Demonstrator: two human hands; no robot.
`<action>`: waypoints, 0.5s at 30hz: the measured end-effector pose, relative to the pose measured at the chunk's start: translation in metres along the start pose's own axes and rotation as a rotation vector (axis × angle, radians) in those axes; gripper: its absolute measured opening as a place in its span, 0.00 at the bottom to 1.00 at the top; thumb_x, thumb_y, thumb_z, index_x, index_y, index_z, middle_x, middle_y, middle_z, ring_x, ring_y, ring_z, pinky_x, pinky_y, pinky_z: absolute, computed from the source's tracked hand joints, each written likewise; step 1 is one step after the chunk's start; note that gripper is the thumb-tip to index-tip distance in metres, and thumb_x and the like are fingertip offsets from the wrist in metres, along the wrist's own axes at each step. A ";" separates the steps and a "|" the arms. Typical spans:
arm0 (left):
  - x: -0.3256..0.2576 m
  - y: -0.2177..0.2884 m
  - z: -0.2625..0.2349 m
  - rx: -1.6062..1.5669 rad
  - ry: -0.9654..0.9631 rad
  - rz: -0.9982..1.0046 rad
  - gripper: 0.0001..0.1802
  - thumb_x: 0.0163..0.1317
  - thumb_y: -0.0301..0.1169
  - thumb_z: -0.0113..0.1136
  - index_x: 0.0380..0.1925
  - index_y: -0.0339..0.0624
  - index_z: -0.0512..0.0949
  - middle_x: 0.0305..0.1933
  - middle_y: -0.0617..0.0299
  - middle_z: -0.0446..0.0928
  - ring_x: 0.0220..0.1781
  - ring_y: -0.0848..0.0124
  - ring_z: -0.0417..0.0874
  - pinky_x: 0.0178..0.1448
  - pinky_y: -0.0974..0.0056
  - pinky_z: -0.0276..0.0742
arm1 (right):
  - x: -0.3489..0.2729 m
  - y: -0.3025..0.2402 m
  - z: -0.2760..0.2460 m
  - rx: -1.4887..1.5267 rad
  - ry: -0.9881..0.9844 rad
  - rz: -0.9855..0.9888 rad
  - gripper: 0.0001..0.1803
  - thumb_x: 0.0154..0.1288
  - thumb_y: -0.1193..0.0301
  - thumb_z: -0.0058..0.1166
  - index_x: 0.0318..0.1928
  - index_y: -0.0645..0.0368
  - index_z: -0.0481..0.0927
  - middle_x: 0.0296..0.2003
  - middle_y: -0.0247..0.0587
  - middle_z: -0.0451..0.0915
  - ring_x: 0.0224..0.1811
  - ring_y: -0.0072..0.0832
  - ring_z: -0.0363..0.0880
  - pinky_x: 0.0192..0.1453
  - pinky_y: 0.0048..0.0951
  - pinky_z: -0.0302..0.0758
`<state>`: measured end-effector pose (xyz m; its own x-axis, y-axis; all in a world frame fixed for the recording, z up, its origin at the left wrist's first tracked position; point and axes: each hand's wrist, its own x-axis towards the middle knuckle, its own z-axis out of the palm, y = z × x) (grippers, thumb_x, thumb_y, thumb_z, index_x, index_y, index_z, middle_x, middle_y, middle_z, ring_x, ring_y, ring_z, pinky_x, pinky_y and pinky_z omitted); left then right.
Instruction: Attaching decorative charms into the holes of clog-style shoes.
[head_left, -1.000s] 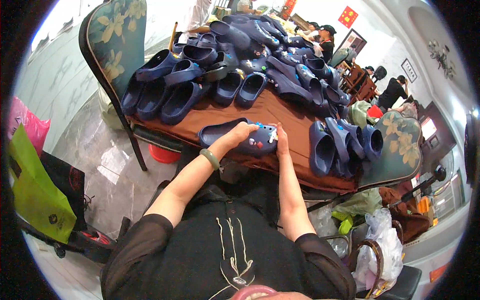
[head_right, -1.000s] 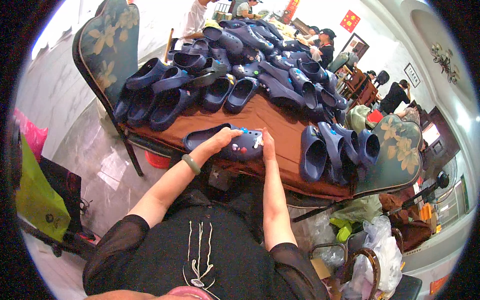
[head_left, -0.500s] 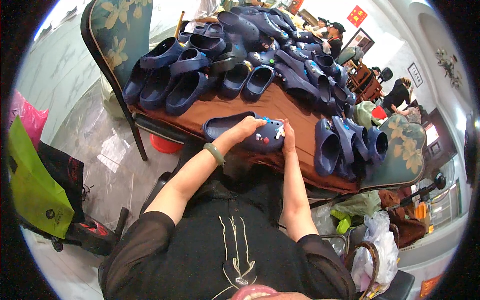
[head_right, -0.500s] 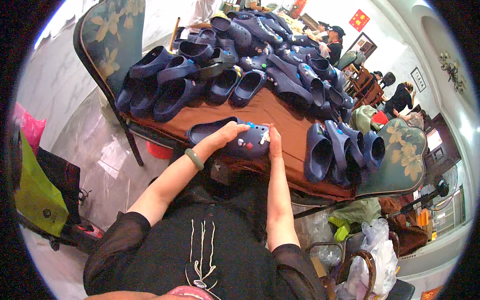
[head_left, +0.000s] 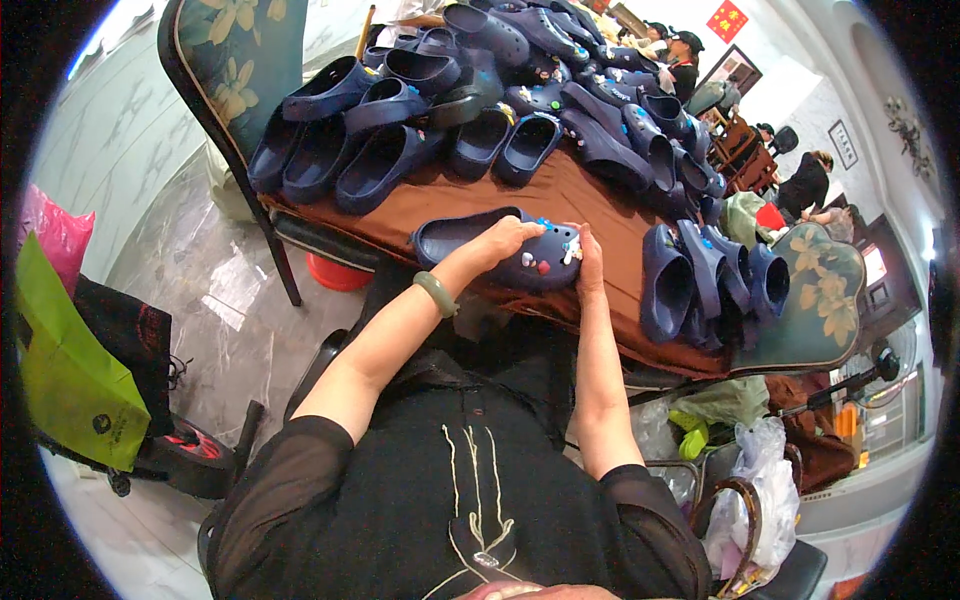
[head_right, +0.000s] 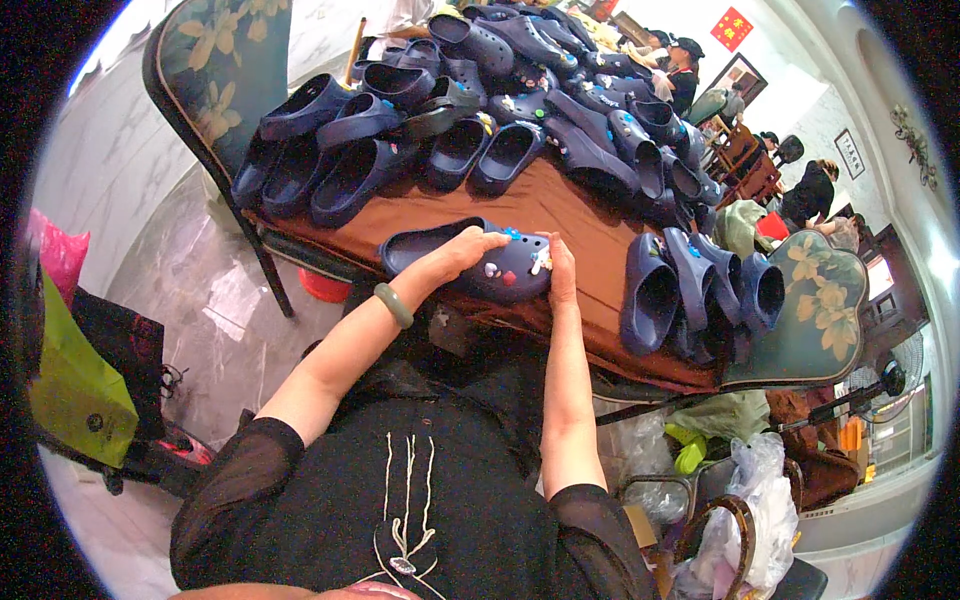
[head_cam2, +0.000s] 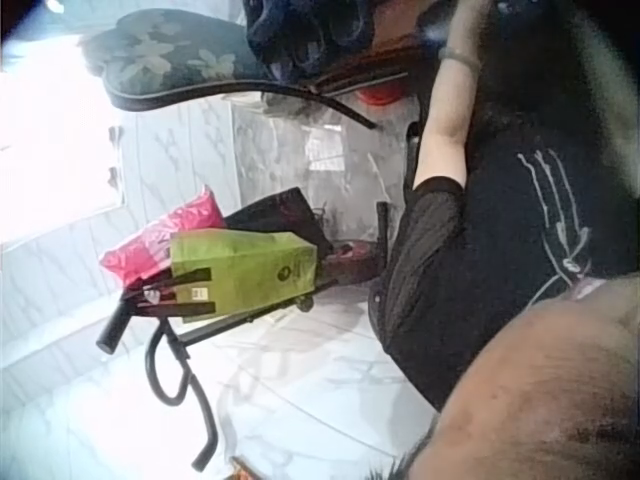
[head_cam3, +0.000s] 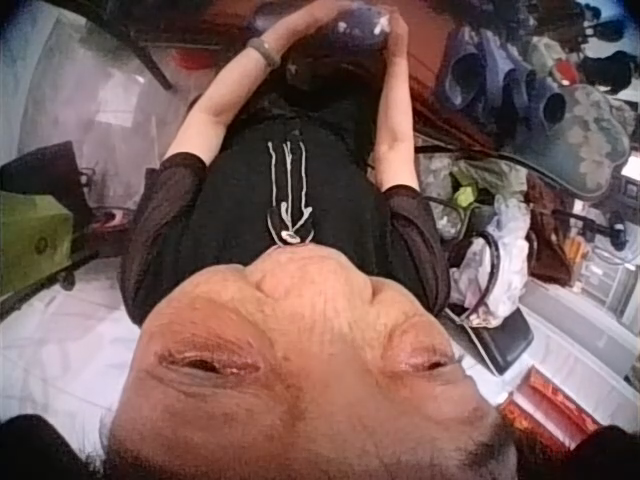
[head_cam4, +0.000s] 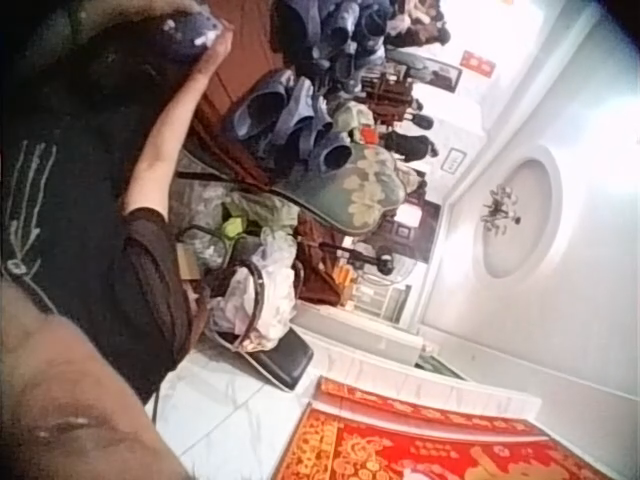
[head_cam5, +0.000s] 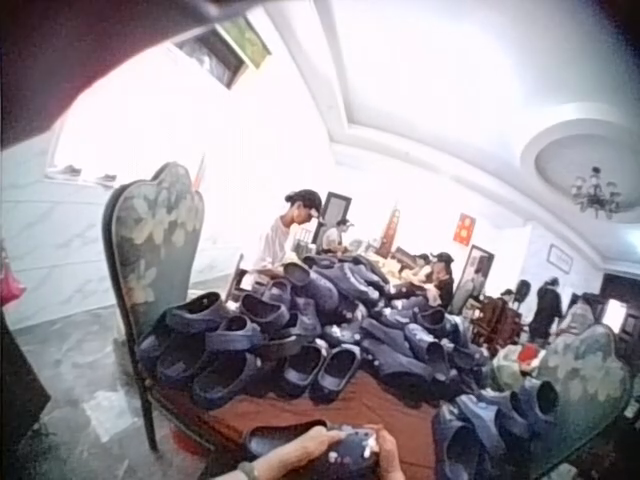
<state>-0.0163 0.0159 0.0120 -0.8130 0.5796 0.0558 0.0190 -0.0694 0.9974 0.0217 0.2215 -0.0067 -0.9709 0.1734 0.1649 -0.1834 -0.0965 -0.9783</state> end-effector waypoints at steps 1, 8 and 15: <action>-0.001 0.001 0.001 -0.004 -0.004 -0.004 0.22 0.59 0.44 0.55 0.30 0.30 0.80 0.29 0.60 0.79 0.28 0.75 0.76 0.33 0.67 0.71 | 0.000 0.002 -0.002 -0.012 -0.001 -0.014 0.26 0.70 0.51 0.41 0.46 0.63 0.76 0.37 0.38 0.79 0.38 0.23 0.77 0.45 0.25 0.74; -0.009 0.001 0.001 -0.014 -0.023 -0.010 0.21 0.59 0.44 0.55 0.31 0.34 0.80 0.28 0.62 0.79 0.28 0.75 0.76 0.33 0.67 0.70 | -0.009 -0.002 0.005 -0.031 0.008 -0.008 0.26 0.70 0.51 0.40 0.45 0.63 0.77 0.37 0.38 0.79 0.38 0.23 0.76 0.46 0.25 0.73; -0.003 -0.006 0.000 0.076 -0.024 0.069 0.21 0.59 0.46 0.54 0.31 0.35 0.81 0.30 0.68 0.77 0.31 0.77 0.74 0.35 0.68 0.70 | -0.001 0.006 -0.006 -0.100 0.020 -0.102 0.26 0.70 0.51 0.39 0.46 0.64 0.77 0.36 0.37 0.79 0.37 0.20 0.76 0.43 0.21 0.71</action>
<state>-0.0141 0.0152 0.0058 -0.7940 0.5952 0.1242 0.1189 -0.0483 0.9917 0.0227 0.2265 -0.0140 -0.9446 0.1971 0.2625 -0.2637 0.0206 -0.9644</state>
